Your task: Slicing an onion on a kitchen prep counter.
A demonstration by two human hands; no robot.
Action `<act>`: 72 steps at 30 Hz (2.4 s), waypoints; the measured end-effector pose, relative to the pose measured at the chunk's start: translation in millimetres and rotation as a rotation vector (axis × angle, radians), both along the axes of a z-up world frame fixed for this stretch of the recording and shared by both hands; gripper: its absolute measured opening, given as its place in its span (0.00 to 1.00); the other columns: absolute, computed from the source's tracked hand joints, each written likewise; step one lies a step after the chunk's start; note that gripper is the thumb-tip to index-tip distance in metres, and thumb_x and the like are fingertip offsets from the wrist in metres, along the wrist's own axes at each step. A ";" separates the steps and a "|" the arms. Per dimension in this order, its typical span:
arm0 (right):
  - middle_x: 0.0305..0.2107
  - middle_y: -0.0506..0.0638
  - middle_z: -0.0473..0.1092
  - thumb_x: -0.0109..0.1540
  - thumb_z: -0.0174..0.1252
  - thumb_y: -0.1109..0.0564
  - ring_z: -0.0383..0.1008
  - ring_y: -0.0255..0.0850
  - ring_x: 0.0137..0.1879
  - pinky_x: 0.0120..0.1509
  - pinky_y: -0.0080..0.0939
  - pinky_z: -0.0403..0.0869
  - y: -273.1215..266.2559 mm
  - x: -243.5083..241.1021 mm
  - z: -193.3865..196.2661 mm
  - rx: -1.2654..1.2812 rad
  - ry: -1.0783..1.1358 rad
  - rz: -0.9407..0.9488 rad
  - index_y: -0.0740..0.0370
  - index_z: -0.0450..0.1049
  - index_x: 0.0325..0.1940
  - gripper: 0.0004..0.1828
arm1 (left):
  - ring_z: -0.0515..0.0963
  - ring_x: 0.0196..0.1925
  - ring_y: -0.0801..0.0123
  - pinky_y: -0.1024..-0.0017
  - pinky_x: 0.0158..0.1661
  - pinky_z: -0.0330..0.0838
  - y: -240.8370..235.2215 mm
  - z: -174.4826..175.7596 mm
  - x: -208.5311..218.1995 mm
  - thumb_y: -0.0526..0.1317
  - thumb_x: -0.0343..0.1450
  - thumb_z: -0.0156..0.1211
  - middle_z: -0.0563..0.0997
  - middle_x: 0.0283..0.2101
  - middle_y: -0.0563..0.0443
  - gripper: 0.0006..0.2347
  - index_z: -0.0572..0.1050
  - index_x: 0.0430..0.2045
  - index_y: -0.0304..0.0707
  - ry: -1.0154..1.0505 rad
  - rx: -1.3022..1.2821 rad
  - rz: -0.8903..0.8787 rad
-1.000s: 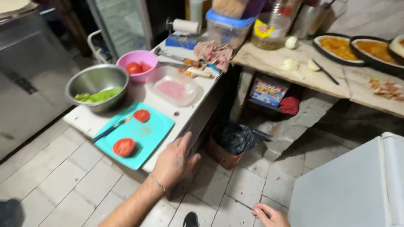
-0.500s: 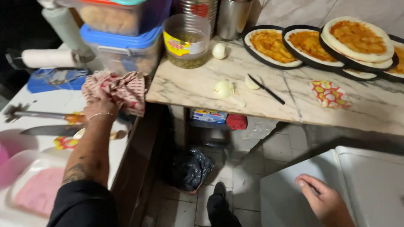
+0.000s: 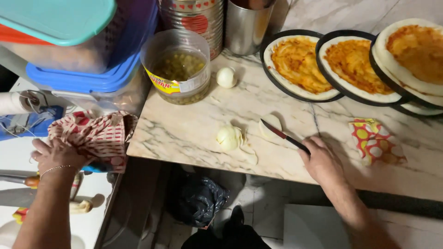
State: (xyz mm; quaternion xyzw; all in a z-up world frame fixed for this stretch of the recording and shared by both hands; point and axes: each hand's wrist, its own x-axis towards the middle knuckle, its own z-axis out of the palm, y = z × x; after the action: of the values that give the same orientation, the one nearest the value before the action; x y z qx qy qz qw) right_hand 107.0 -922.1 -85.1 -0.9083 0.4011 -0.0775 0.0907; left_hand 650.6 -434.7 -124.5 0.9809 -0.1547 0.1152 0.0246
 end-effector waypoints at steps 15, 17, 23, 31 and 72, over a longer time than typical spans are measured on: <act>0.27 0.59 0.75 0.67 0.53 0.54 0.77 0.55 0.33 0.39 0.50 0.75 136.6 65.2 30.1 0.326 -0.458 0.240 0.58 0.66 0.68 0.24 | 0.79 0.55 0.46 0.61 0.54 0.76 -253.7 36.3 -274.2 0.35 0.66 0.69 0.78 0.55 0.38 0.16 0.77 0.48 0.31 0.252 -0.815 -0.978; 0.26 0.60 0.75 0.66 0.54 0.55 0.77 0.56 0.32 0.38 0.52 0.75 135.8 70.5 25.8 0.248 -0.381 0.281 0.57 0.67 0.67 0.24 | 0.79 0.55 0.47 0.61 0.53 0.77 -255.4 29.1 -276.5 0.35 0.67 0.68 0.78 0.55 0.40 0.16 0.77 0.48 0.33 0.275 -0.810 -0.932; 0.28 0.61 0.76 0.65 0.54 0.56 0.79 0.56 0.33 0.37 0.56 0.76 129.7 70.7 10.7 0.210 -0.344 0.388 0.58 0.65 0.69 0.26 | 0.80 0.55 0.50 0.63 0.52 0.78 -253.4 23.7 -278.7 0.35 0.68 0.67 0.78 0.57 0.41 0.13 0.77 0.47 0.34 0.292 -0.814 -0.898; 0.26 0.60 0.77 0.66 0.53 0.51 0.79 0.58 0.30 0.38 0.60 0.76 128.3 79.2 31.7 0.220 -0.071 0.356 0.52 0.58 0.77 0.34 | 0.80 0.55 0.49 0.62 0.53 0.77 -253.8 33.2 -276.5 0.38 0.69 0.66 0.77 0.58 0.41 0.17 0.76 0.53 0.38 0.331 -0.784 -0.890; 0.27 0.66 0.76 0.67 0.52 0.53 0.78 0.60 0.30 0.35 0.58 0.75 131.8 51.4 15.1 0.228 -0.225 0.384 0.63 0.64 0.71 0.28 | 0.78 0.56 0.46 0.61 0.55 0.75 -255.1 33.7 -274.4 0.36 0.68 0.66 0.77 0.57 0.40 0.17 0.75 0.52 0.37 0.385 -0.816 -0.859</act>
State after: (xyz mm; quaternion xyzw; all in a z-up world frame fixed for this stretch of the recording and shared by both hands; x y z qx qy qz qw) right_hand 158.4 -790.3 -70.0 -0.9374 0.2149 -0.1137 0.2495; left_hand 376.2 -689.9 -90.8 0.7457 -0.4719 -0.0340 0.4691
